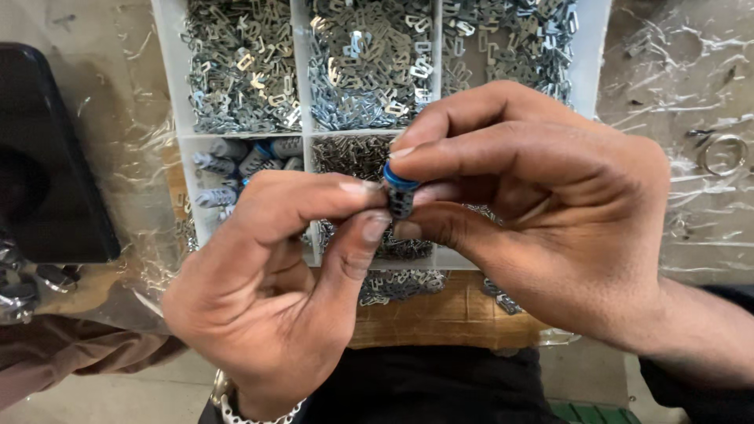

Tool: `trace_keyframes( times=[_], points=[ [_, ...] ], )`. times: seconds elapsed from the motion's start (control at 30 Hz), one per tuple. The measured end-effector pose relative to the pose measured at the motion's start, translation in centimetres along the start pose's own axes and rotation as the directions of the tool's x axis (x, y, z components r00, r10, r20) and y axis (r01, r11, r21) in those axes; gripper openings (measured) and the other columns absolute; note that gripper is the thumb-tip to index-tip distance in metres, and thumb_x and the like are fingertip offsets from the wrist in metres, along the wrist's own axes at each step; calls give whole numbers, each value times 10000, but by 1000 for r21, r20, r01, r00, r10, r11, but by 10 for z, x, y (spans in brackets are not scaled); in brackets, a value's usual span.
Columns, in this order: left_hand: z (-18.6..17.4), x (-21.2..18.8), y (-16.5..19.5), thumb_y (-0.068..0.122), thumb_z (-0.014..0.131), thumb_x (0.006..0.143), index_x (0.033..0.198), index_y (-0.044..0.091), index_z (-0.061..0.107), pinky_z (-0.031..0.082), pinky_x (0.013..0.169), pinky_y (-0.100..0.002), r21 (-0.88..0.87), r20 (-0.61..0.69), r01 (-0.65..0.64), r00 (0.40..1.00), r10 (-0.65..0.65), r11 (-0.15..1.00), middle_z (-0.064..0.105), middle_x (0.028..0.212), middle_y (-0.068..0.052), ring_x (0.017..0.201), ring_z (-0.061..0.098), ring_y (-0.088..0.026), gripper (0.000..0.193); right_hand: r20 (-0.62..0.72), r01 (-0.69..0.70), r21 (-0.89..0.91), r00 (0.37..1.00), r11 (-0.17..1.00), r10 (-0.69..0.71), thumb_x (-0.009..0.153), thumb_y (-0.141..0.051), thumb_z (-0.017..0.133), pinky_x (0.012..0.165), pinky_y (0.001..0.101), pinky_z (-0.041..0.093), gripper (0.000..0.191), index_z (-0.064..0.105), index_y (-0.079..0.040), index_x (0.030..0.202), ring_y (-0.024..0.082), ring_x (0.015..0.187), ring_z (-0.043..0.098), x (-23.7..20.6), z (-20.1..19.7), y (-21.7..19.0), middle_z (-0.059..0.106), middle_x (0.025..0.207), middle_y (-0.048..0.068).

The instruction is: The person repeatedly picks small metal key blanks from a compartmented tray and inserts them into a cylindrical key blank holder. They rotate the holder to align the blanks, then place the loaded holder into the tray. The cycle repeats with new blanks throughout the clip.

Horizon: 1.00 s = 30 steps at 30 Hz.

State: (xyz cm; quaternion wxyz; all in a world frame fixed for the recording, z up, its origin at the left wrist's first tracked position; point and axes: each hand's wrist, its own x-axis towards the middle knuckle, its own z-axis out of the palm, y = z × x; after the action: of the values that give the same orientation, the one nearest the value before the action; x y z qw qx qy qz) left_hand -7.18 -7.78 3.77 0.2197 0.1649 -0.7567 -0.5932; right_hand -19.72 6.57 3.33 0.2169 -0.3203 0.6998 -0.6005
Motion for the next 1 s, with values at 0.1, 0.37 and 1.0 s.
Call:
trace_keyframes(
  times=[0.1, 0.37, 1.0],
  points=[
    [1, -3, -2, -108, 730, 1010, 1185, -91, 649, 660, 871, -248, -54, -19, 30, 999, -31, 998, 737, 1055, -180, 988, 753, -172, 194, -8, 41, -40, 999, 998, -41, 837, 82, 787, 839, 232, 690, 231, 690, 27, 1039, 157, 1011, 728, -2, 0, 2, 657, 1189, 171],
    [-1, -3, -4, -129, 753, 988, 1112, -104, 629, 676, 886, -272, -60, -18, 26, 999, -27, 998, 727, 1018, -198, 984, 765, -188, 177, -6, 15, 24, 1000, 1000, -15, 853, 70, 792, 879, 257, 658, 231, 701, 14, 1057, 147, 1042, 736, -3, 1, 2, 665, 1185, 148],
    [-1, 30, 13, 36, 886, 811, 956, 48, 766, 485, 738, -397, 671, 269, -317, 946, 179, 670, 707, 923, -76, 852, 598, -318, 189, -50, 35, -92, 998, 995, -40, 847, 33, 796, 868, 238, 683, 277, 666, 8, 1091, 146, 1028, 731, 1, -3, 7, 682, 1210, 172]
  ],
)
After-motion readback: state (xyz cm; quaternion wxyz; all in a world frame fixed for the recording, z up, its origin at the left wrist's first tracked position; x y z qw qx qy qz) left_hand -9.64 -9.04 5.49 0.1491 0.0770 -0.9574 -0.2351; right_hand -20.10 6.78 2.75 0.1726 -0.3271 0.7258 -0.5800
